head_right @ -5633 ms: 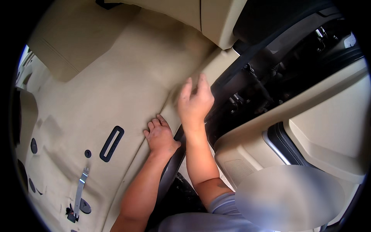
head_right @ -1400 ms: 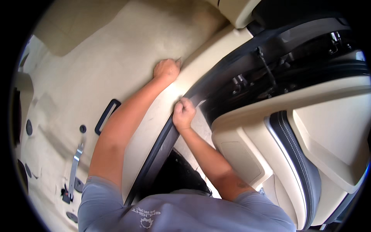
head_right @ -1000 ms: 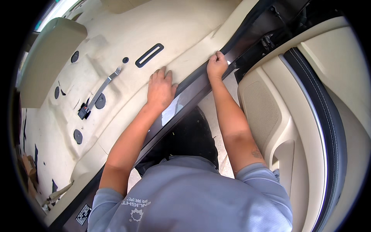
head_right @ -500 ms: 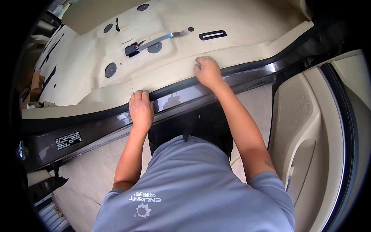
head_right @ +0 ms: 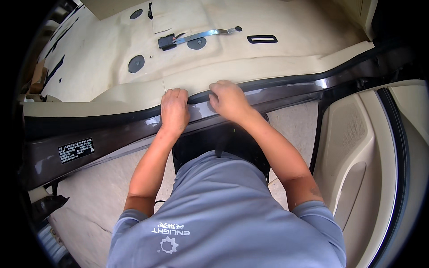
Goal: The person installs a black rubber seal along the edge of a beige car ceiling panel, then attaches a long beige plastic trim piece. They then place several smaller beige plastic components into designated slots on the panel. Finally, the person uses a smartphone to view a list.
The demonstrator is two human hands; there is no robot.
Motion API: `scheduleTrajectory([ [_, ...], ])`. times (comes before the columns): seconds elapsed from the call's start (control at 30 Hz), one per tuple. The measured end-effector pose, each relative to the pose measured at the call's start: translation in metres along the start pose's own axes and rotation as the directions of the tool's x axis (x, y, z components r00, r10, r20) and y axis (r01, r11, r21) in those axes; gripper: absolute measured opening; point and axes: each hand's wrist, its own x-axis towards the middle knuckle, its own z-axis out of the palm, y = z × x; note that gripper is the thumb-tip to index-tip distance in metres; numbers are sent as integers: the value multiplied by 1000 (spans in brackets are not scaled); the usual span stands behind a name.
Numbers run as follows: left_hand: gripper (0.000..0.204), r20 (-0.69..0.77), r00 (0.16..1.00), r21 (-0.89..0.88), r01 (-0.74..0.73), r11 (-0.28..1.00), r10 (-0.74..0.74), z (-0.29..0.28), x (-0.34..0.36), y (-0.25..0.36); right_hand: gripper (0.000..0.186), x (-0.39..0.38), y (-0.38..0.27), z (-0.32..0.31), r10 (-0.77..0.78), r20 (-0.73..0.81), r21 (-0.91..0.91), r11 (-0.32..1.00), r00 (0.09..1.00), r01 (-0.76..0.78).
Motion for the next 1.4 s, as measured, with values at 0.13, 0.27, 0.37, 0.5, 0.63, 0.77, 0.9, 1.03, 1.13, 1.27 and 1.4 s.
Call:
scheduleTrajectory([
  [0.13,22,-262,952,-170,-207,963,159,18,-12,-14,35,-19,-36,28,469,213,252,821,857,-512],
  [0.27,19,-328,922,-154,-267,951,206,22,-16,-20,30,-5,-40,36,-104,-98,-138,986,990,90],
  [0.37,18,-348,908,-129,-292,948,233,22,-17,-22,39,13,-32,31,-181,81,-199,960,980,194],
  [0.5,21,-332,912,-110,-292,950,242,17,-22,-19,20,20,-22,39,-212,135,-202,950,968,237],
  [0.63,26,-319,928,-108,-240,965,195,13,-30,-11,11,12,-7,54,-320,1,-189,930,947,315],
  [0.77,32,-286,952,-120,-146,982,107,11,-45,-4,13,11,-2,59,-374,-19,-189,912,927,364],
  [0.9,35,-238,969,-108,-91,990,63,7,-57,-4,18,16,1,60,-401,-27,-166,905,916,391],
  [1.03,56,-255,967,23,16,1000,-10,-1,-55,-11,21,17,4,60,-415,-15,-147,901,910,408],
  [1.13,68,-65,998,90,23,996,-17,-16,-38,-16,20,18,4,63,-450,-74,-127,890,890,439],
  [1.27,44,-35,999,133,-23,991,28,-12,-30,-24,20,18,5,65,-448,-50,-130,889,893,439],
  [1.4,22,177,983,59,40,997,-50,-32,3,-26,17,23,-6,60,-355,11,-102,930,935,354],
])
